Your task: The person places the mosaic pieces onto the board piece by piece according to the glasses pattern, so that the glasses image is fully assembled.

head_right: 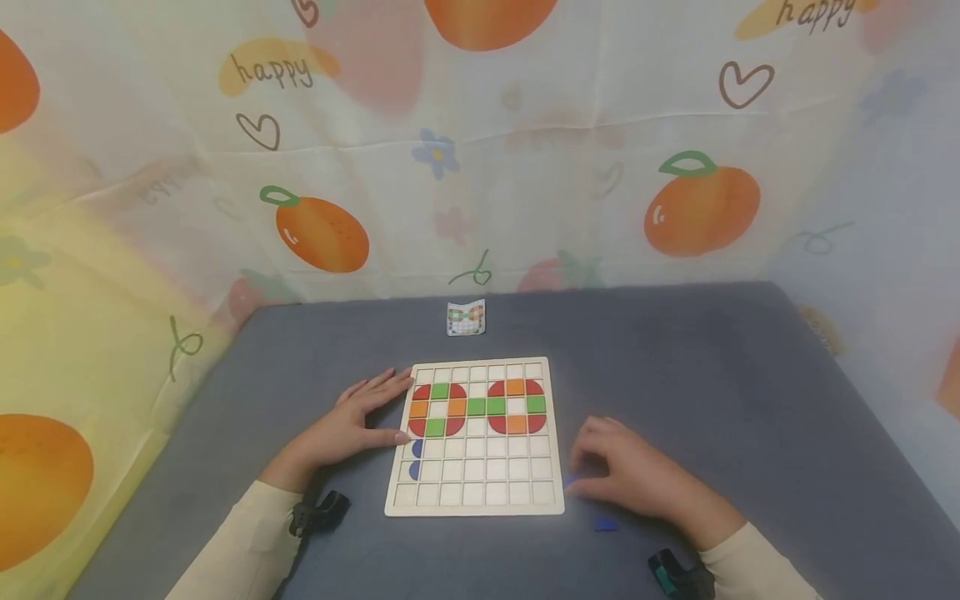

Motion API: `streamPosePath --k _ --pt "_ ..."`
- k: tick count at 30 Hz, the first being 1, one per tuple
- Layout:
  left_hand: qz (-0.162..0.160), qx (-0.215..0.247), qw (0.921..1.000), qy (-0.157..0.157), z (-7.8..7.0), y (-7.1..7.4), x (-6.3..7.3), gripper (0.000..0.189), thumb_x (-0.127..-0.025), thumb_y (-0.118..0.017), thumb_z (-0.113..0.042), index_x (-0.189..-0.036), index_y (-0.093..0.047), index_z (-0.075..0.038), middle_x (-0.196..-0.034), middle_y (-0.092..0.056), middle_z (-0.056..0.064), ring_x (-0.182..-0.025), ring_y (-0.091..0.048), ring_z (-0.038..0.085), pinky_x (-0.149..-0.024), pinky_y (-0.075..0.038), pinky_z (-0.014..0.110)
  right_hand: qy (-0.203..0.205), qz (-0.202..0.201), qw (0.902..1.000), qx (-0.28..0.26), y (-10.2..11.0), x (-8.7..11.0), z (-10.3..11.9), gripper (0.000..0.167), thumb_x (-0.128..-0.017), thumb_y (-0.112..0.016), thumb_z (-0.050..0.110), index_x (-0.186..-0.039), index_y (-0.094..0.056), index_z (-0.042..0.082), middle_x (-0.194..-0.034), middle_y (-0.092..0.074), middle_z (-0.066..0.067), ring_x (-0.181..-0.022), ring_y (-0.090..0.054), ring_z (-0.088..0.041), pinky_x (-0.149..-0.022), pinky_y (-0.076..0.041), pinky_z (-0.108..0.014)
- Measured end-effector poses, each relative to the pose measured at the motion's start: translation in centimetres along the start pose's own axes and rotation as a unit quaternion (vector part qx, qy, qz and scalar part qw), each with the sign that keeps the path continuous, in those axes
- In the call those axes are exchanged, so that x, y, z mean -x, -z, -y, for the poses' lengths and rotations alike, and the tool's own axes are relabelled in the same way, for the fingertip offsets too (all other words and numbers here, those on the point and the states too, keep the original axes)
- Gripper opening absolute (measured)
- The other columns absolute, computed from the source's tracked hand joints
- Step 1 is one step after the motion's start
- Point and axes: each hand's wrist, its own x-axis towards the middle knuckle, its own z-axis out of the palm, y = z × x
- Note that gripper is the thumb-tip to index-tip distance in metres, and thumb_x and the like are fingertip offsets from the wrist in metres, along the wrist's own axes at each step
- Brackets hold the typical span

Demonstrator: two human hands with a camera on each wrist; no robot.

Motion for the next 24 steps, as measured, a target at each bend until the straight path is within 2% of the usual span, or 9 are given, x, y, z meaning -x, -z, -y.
streamPosePath --k 5,10,16,20,24 --pt "-0.001 0.002 1.0 -0.002 -0.1 0.0 0.0 0.096 -0.092 -0.087 -0.05 -0.17 -0.043 -0.017 -0.176 -0.031 -0.004 -0.165 -0.015 0.031 -0.125 -0.003 0.064 -0.002 -0.012 0.9998 0.014 0.0 0.1 0.0 0.025 -0.09 -0.093 0.021 -0.093 -0.07 0.032 -0.097 -0.056 0.02 -0.089 -0.054 -0.004 -0.075 -0.048 -0.029" --pt "-0.003 0.001 1.0 -0.003 -0.2 0.0 0.1 0.096 -0.091 -0.088 -0.049 -0.169 -0.043 -0.017 -0.176 -0.032 -0.004 -0.165 -0.015 0.032 -0.125 -0.003 0.065 -0.028 -0.019 0.9988 0.036 0.1 0.1 0.2 0.024 -0.093 -0.09 0.022 -0.092 -0.068 0.032 -0.094 -0.056 0.021 -0.084 -0.053 -0.001 -0.072 -0.048 -0.029" --pt "-0.004 0.0 1.0 -0.003 -0.1 -0.1 0.1 0.095 -0.091 -0.088 -0.049 -0.169 -0.044 -0.017 -0.176 -0.032 -0.005 -0.165 -0.015 0.031 -0.125 -0.003 0.065 -0.074 -0.023 0.9966 0.029 0.3 -0.3 0.9 0.016 -0.098 -0.086 0.02 -0.094 -0.071 0.026 -0.091 -0.059 0.022 -0.079 -0.056 0.0 -0.068 -0.051 -0.029" --pt "-0.005 -0.001 1.0 0.0 -0.1 -0.1 0.0 0.095 -0.091 -0.088 -0.051 -0.17 -0.044 -0.019 -0.175 -0.032 -0.006 -0.165 -0.015 0.029 -0.125 -0.003 0.064 -0.086 -0.048 0.9943 0.04 0.3 -0.6 1.2 0.012 -0.096 -0.086 0.015 -0.097 -0.076 0.022 -0.093 -0.065 0.022 -0.081 -0.059 0.0 -0.07 -0.055 -0.031" --pt "-0.005 -0.004 1.0 0.001 0.1 -0.2 0.0 0.095 -0.092 -0.087 -0.051 -0.17 -0.043 -0.02 -0.176 -0.032 -0.006 -0.165 -0.015 0.028 -0.126 -0.003 0.064 -0.071 -0.083 0.9923 0.059 0.1 -0.8 1.3 0.017 -0.093 -0.088 0.01 -0.099 -0.079 0.023 -0.096 -0.069 0.021 -0.084 -0.062 0.0 -0.072 -0.057 -0.032"
